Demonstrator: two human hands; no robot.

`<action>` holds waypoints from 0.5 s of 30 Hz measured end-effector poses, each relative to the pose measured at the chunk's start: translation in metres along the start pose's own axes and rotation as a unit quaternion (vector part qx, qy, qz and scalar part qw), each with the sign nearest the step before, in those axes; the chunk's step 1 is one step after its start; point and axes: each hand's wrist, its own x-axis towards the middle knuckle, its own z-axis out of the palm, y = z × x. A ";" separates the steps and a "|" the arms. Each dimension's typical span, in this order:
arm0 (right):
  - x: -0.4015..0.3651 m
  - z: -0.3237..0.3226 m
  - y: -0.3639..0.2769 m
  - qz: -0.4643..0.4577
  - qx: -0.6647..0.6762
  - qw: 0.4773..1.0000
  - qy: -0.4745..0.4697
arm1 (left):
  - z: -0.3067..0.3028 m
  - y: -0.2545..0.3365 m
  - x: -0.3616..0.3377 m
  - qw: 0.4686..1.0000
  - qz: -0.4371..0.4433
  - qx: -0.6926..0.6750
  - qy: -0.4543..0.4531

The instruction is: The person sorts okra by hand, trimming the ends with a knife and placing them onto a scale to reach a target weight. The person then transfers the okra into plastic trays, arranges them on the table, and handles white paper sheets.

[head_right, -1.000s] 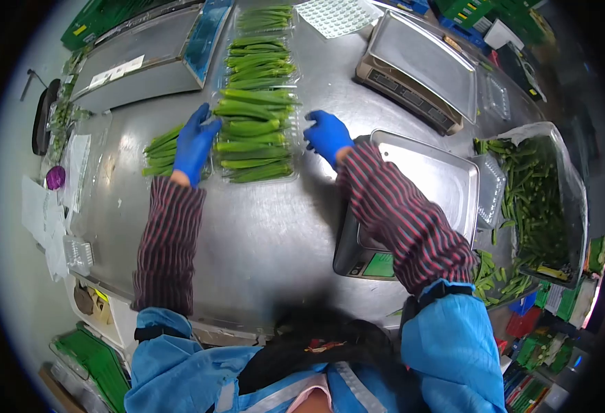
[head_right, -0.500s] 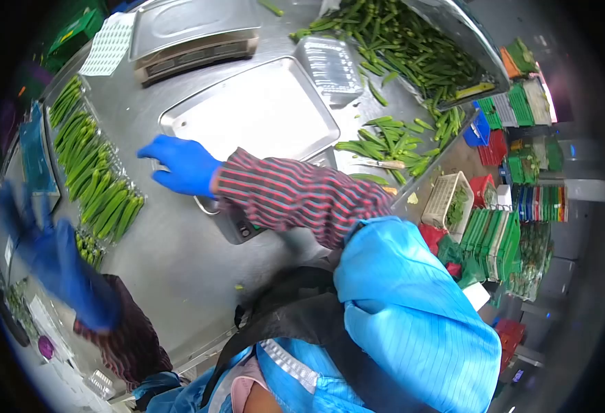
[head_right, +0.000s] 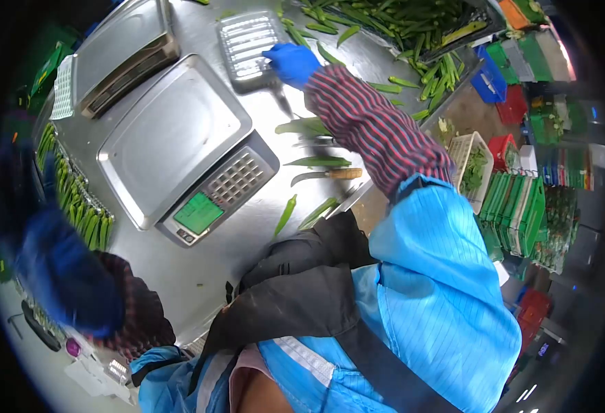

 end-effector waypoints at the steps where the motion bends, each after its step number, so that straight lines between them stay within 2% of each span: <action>1: 0.006 0.012 0.016 -0.040 -0.028 0.992 -0.114 | 0.015 -0.016 -0.006 0.990 -0.020 -0.134 -0.042; 2: 0.007 0.024 0.024 -0.106 -0.068 0.990 -0.068 | 0.034 -0.027 -0.014 0.993 -0.072 -0.085 -0.035; 4: 0.014 0.023 0.032 -0.150 -0.091 0.978 -0.115 | 0.065 -0.048 -0.029 0.985 -0.171 -0.019 -0.030; 6: 0.009 0.035 0.041 -0.139 -0.081 0.981 -0.108 | 0.092 -0.063 -0.039 0.970 -0.240 0.004 -0.027; 8: 0.008 0.027 0.048 -0.193 -0.079 0.973 -0.097 | 0.117 -0.077 -0.038 0.952 -0.296 0.053 -0.064; 9: 0.008 0.023 0.052 -0.209 -0.043 0.975 -0.059 | 0.129 -0.085 -0.035 0.955 -0.274 0.069 -0.086; 10: 0.010 0.023 0.055 -0.213 -0.036 0.975 -0.060 | 0.139 -0.093 -0.033 0.957 -0.254 0.086 -0.110; 12: 0.013 0.026 0.057 -0.159 0.044 0.986 -0.001 | 0.157 -0.114 -0.026 0.957 -0.192 0.140 -0.164; 14: 0.012 0.023 0.051 -0.122 0.118 0.985 -0.014 | 0.165 -0.129 -0.014 0.928 -0.074 0.251 -0.264; 15: 0.008 0.020 0.050 -0.118 0.118 0.986 -0.015 | 0.165 -0.129 -0.015 0.928 -0.074 0.249 -0.267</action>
